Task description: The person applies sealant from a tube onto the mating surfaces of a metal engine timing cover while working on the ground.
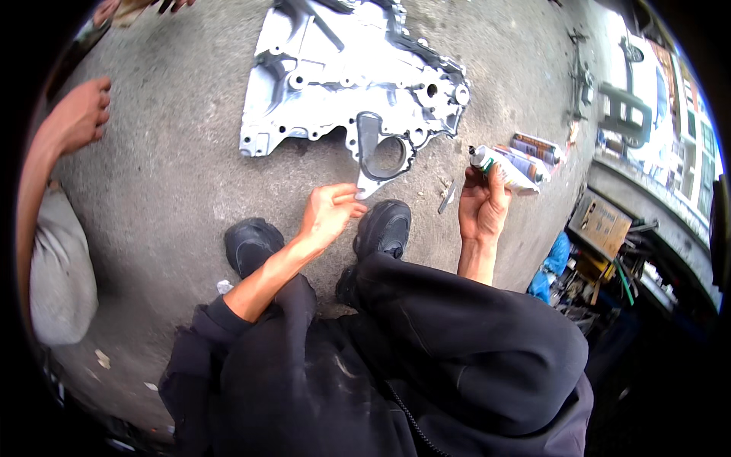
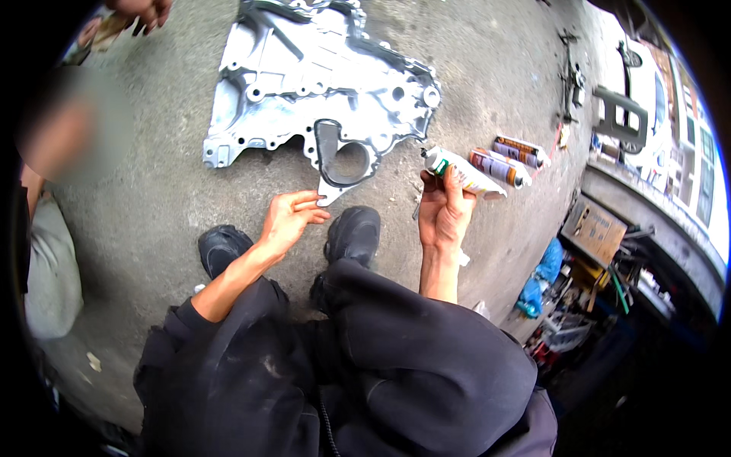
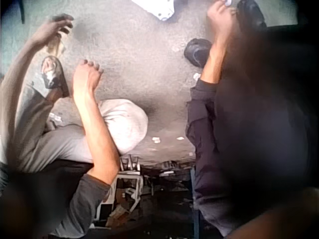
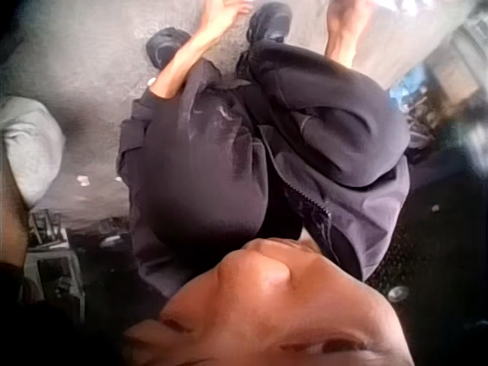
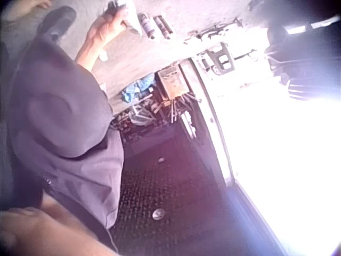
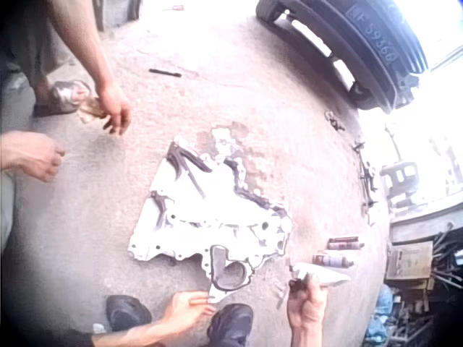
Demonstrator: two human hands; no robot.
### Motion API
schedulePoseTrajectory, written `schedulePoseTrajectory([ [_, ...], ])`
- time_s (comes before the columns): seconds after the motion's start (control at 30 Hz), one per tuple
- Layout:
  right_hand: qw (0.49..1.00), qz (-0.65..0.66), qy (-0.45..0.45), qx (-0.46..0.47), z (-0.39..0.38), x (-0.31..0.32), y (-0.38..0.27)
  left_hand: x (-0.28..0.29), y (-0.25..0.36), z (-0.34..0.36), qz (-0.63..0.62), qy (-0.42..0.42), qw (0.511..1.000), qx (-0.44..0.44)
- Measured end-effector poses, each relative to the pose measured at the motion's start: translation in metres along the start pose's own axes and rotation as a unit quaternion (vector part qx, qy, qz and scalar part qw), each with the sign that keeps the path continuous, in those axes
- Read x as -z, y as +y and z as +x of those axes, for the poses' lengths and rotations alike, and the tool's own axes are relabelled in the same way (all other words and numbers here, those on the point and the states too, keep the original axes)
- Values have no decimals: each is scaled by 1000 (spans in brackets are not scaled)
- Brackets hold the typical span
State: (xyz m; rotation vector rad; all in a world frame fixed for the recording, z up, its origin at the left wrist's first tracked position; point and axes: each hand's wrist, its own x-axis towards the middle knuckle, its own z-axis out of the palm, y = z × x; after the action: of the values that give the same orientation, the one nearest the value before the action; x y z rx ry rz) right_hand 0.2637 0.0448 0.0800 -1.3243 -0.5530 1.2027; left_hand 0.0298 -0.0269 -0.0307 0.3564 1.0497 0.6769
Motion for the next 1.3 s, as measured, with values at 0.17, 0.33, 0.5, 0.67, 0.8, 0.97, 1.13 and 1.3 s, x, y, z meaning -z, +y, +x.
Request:
schedulePoseTrajectory([
  [0.17,992,93,68,-52,7,29,-3,6,4,-1,28,-36,999,11],
  [0.33,977,151,122,-94,12,64,18,54,46,-27,53,39,998,8],
  [0.5,982,134,94,-94,41,98,21,119,92,-36,81,198,976,-32],
  [0.67,972,143,104,-156,46,124,62,144,109,-16,53,194,975,-92],
  [0.8,953,207,104,-198,29,84,68,170,119,-8,70,232,968,-68],
  [0.97,946,233,70,-214,12,83,68,209,98,26,-40,137,989,-25],
  [1.13,943,255,74,-199,5,95,59,189,126,55,-15,114,993,5],
  [1.3,941,253,89,-207,2,99,43,171,131,31,-6,150,988,49],
])
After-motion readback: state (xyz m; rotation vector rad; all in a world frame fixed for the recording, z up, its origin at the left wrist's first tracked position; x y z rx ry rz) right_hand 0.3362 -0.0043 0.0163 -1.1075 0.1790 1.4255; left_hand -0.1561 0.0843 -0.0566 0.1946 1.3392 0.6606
